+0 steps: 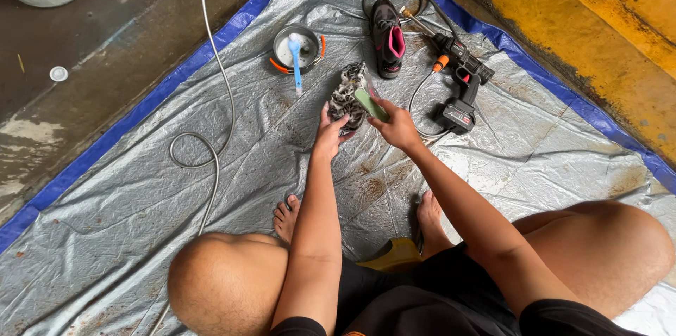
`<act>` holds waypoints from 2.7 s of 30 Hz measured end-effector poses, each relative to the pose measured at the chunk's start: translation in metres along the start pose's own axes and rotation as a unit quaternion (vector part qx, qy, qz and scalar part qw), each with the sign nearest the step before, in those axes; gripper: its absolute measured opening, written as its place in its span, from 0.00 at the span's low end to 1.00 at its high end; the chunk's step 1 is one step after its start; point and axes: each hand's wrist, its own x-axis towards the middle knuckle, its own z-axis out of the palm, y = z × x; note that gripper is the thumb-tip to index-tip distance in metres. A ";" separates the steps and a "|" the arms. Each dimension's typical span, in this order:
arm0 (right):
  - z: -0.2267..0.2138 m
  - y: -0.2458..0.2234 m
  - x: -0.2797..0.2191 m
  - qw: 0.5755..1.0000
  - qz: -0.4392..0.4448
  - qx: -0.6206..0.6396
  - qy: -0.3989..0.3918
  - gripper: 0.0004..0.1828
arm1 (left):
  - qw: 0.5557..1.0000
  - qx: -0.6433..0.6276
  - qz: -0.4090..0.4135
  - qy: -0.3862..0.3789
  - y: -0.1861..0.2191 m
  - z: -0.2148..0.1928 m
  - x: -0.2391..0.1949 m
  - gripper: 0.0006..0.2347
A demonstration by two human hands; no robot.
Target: The person sits on a tarp and scrubs a patterned shoe with a green brush. They repeatedly dip the brush into a small container of liquid and scrub the shoe's surface. The person rotates the shoe to clean different areas and eventually picks up a power drill.
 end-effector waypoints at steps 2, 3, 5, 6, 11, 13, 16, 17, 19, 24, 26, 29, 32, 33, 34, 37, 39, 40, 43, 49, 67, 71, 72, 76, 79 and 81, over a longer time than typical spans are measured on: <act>0.005 0.023 0.013 0.998 -0.053 -0.018 0.002 0.32 | 1.000 -0.008 0.003 -0.005 -0.004 0.002 -0.001 0.41; 0.007 0.035 0.020 0.994 -0.106 -0.034 0.005 0.32 | 1.000 -0.014 0.007 -0.011 -0.006 0.004 -0.001 0.39; 0.012 0.033 0.010 0.990 -0.129 -0.056 -0.009 0.32 | 1.000 -0.001 0.010 -0.027 0.005 0.010 -0.010 0.40; 0.016 0.032 0.002 0.985 -0.151 -0.078 -0.026 0.32 | 0.999 0.010 0.012 -0.041 0.009 0.012 -0.016 0.42; 0.042 0.028 0.020 0.963 -0.153 -0.220 -0.018 0.28 | 0.996 0.045 0.020 -0.068 -0.020 -0.005 0.010 0.44; 0.051 0.015 0.029 0.957 -0.148 -0.248 -0.018 0.27 | 0.996 0.054 0.021 -0.073 -0.028 -0.007 0.015 0.42; 0.070 0.003 0.044 0.954 -0.139 -0.267 0.013 0.27 | 0.997 0.062 0.012 -0.054 -0.026 -0.004 0.009 0.37; 0.073 0.001 0.049 0.977 -0.111 -0.179 0.015 0.28 | 0.997 0.057 0.014 -0.043 -0.021 -0.001 0.003 0.38; 0.067 0.003 0.044 0.993 -0.081 -0.089 0.013 0.30 | 0.998 0.052 0.014 -0.030 -0.016 0.003 -0.006 0.39; 0.037 0.009 -0.008 0.988 -0.091 -0.124 0.019 0.29 | 0.997 0.074 0.021 -0.024 -0.016 0.003 0.006 0.45; 0.050 0.024 -0.007 0.977 -0.114 -0.176 0.033 0.27 | 0.996 0.081 0.020 -0.025 -0.029 0.003 0.011 0.40; 0.060 0.017 0.014 0.959 -0.138 -0.243 0.042 0.27 | 0.996 0.081 0.026 -0.022 -0.037 0.001 0.024 0.35; 0.076 0.016 0.040 0.961 -0.128 -0.241 0.040 0.28 | 0.997 0.074 0.017 -0.021 -0.032 -0.006 0.015 0.33; 0.081 0.018 0.050 0.964 -0.129 -0.226 0.047 0.29 | 0.997 0.071 0.012 -0.021 -0.027 -0.005 0.011 0.32; 0.070 0.004 0.039 0.965 -0.128 -0.224 0.049 0.29 | 0.997 0.073 0.013 -0.022 -0.022 -0.002 0.002 0.32; 0.058 0.001 0.023 0.996 -0.026 -0.032 0.085 0.42 | 0.997 0.075 0.012 -0.020 -0.006 0.000 -0.017 0.38; 0.071 0.060 0.034 0.976 0.123 0.083 0.161 0.44 | 0.998 0.065 -0.016 0.002 -0.005 0.001 -0.025 0.44; 0.073 0.072 0.026 0.975 0.128 0.081 0.160 0.44 | 0.998 0.065 -0.021 0.002 -0.004 0.001 -0.026 0.44; 0.081 0.102 0.014 0.915 0.199 0.345 0.068 0.31 | 0.997 0.071 -0.023 0.021 -0.010 -0.008 -0.007 0.36; 0.084 0.093 -0.004 0.852 0.146 0.501 0.023 0.21 | 0.989 0.141 0.048 0.017 -0.020 -0.011 -0.010 0.36; 0.113 0.102 0.026 0.976 0.148 0.161 -0.001 0.37 | 0.978 0.151 -0.076 0.125 -0.033 -0.051 0.012 0.44; 0.110 0.113 0.019 0.990 0.109 0.091 0.004 0.38 | 0.983 0.120 -0.103 0.090 -0.049 -0.054 0.021 0.38; 0.113 0.114 0.019 0.992 0.099 0.071 0.000 0.40 | 0.985 0.115 -0.098 0.088 -0.053 -0.054 0.024 0.37; 0.072 0.056 -0.025 0.995 0.079 0.058 0.013 0.51 | 0.988 0.091 -0.101 0.077 -0.053 -0.046 0.018 0.40; 0.067 0.046 -0.037 0.994 0.064 0.086 0.039 0.49 | 0.988 0.080 -0.104 0.081 -0.054 -0.041 0.018 0.42; 0.074 0.055 -0.038 0.995 0.038 0.070 0.068 0.41 | 0.988 0.068 -0.106 0.085 -0.049 -0.033 0.011 0.43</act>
